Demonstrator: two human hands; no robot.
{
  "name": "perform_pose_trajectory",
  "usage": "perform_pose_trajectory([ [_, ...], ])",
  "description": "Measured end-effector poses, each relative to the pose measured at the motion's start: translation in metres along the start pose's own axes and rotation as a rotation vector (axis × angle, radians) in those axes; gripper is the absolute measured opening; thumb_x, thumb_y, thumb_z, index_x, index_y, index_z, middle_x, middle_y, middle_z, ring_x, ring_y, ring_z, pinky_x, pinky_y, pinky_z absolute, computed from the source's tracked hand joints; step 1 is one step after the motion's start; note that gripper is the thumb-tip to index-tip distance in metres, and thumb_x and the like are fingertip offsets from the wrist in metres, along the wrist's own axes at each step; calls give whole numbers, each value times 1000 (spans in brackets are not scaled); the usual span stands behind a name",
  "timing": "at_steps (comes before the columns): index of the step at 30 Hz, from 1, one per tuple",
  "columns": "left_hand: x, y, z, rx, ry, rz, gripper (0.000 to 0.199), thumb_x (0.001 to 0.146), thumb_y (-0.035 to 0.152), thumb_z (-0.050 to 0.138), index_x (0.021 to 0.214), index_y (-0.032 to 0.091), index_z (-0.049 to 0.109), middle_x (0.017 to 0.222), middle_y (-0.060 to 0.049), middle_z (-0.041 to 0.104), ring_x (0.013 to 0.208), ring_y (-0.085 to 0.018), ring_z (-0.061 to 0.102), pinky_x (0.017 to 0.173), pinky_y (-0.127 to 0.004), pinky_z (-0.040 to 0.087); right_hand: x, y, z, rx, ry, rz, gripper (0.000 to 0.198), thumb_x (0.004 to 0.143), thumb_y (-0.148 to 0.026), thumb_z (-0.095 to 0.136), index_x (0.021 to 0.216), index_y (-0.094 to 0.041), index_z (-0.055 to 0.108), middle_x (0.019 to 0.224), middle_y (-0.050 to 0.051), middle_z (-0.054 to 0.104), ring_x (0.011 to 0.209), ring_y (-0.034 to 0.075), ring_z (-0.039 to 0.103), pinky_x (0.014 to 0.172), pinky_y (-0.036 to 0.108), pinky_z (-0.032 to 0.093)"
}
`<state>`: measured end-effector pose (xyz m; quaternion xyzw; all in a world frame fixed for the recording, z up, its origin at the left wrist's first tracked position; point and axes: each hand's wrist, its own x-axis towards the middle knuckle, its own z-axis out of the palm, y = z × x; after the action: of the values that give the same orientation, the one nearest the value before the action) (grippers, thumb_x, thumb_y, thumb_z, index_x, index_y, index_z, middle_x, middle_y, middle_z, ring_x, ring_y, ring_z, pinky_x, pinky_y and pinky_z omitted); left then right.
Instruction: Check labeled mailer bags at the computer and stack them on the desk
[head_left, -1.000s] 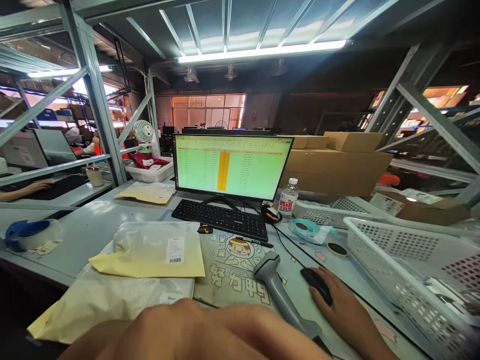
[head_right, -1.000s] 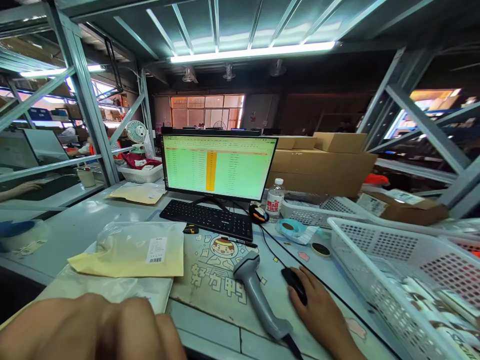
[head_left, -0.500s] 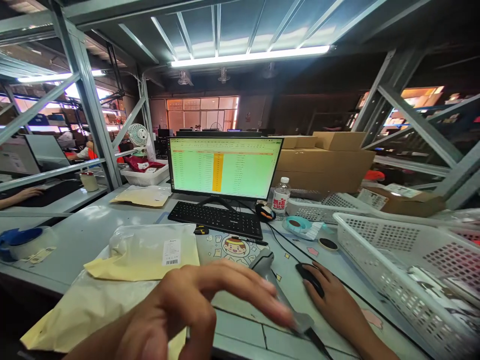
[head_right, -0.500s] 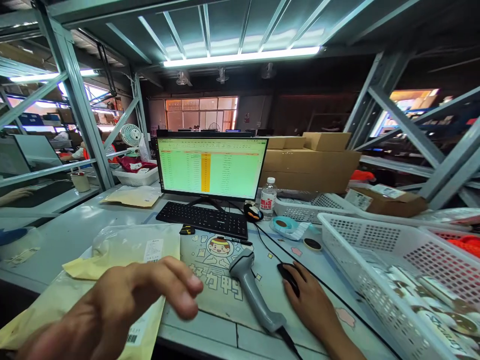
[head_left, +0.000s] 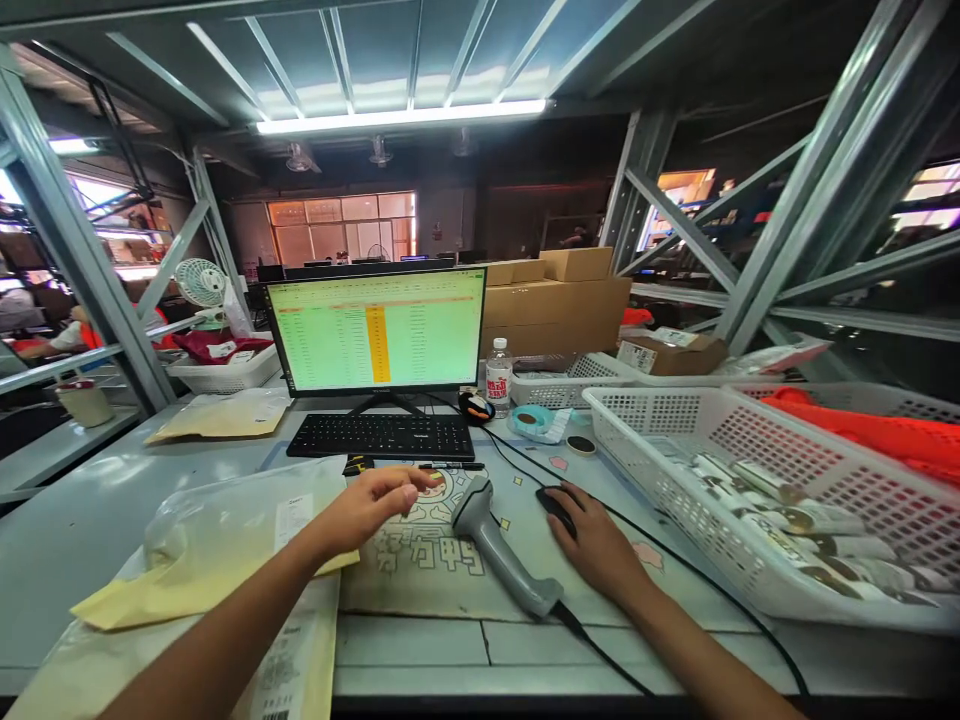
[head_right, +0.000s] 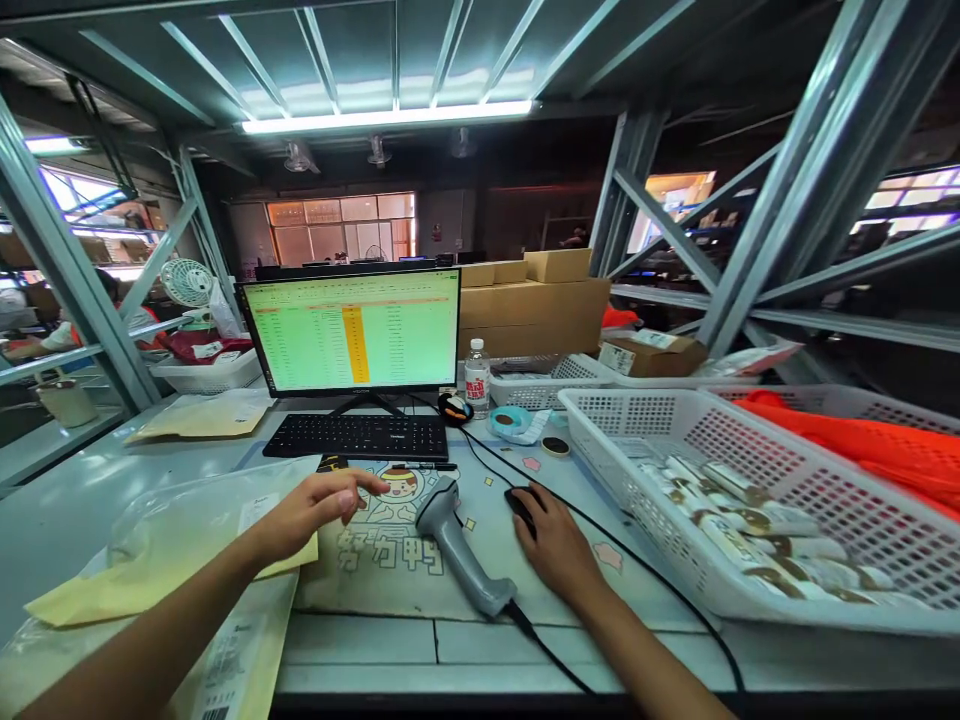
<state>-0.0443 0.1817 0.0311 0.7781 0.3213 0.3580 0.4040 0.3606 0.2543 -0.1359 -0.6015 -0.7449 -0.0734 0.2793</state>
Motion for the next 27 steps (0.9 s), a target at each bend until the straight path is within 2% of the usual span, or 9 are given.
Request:
perform_pose_trajectory([
  [5,50,-49,-3,486,21,-74,36,102,47,48,84,20,63,119,-8,74,109,-24,69,95,-37,55,-1,-1,1,-2,28,-14,41,102,-40,44,132,-26,68,145,12,61,127,32,62,106,52,57],
  [7,70,-72,-2,632,54,-101,23,98,38,57,89,18,65,113,-10,73,110,-27,67,99,-41,53,-1,-3,0,0,30,-9,41,102,-39,44,133,-26,67,145,12,60,126,31,63,106,51,56],
  [9,88,-94,-1,728,77,-127,15,93,30,64,100,16,66,118,-13,70,118,-31,61,107,-46,48,-2,-6,-2,-2,16,-6,41,102,-38,44,133,-24,67,145,13,60,125,32,62,106,51,56],
  [14,120,-137,13,878,81,-204,51,95,35,70,140,15,56,157,-18,48,147,-37,38,121,-55,35,-2,-13,-8,-34,-38,39,46,103,-39,41,137,-20,65,149,15,56,131,34,59,110,51,53],
  [19,144,-155,29,930,46,-245,67,98,49,67,154,19,47,168,-17,36,155,-41,27,124,-61,28,-3,-15,-9,-45,-45,52,45,104,-40,42,138,-20,64,148,14,57,130,33,59,109,50,54],
  [24,159,-159,33,963,44,-299,71,99,59,60,157,18,47,171,-16,31,158,-43,18,126,-66,21,-3,-15,-8,-52,-53,48,46,104,-40,41,137,-19,65,149,15,56,130,36,59,105,54,56],
  [27,165,-157,33,969,29,-361,72,98,63,57,153,16,52,172,-16,28,159,-46,15,125,-69,19,-4,-12,-5,-48,-30,40,45,103,-41,43,136,-21,66,148,14,57,129,35,60,104,53,57],
])
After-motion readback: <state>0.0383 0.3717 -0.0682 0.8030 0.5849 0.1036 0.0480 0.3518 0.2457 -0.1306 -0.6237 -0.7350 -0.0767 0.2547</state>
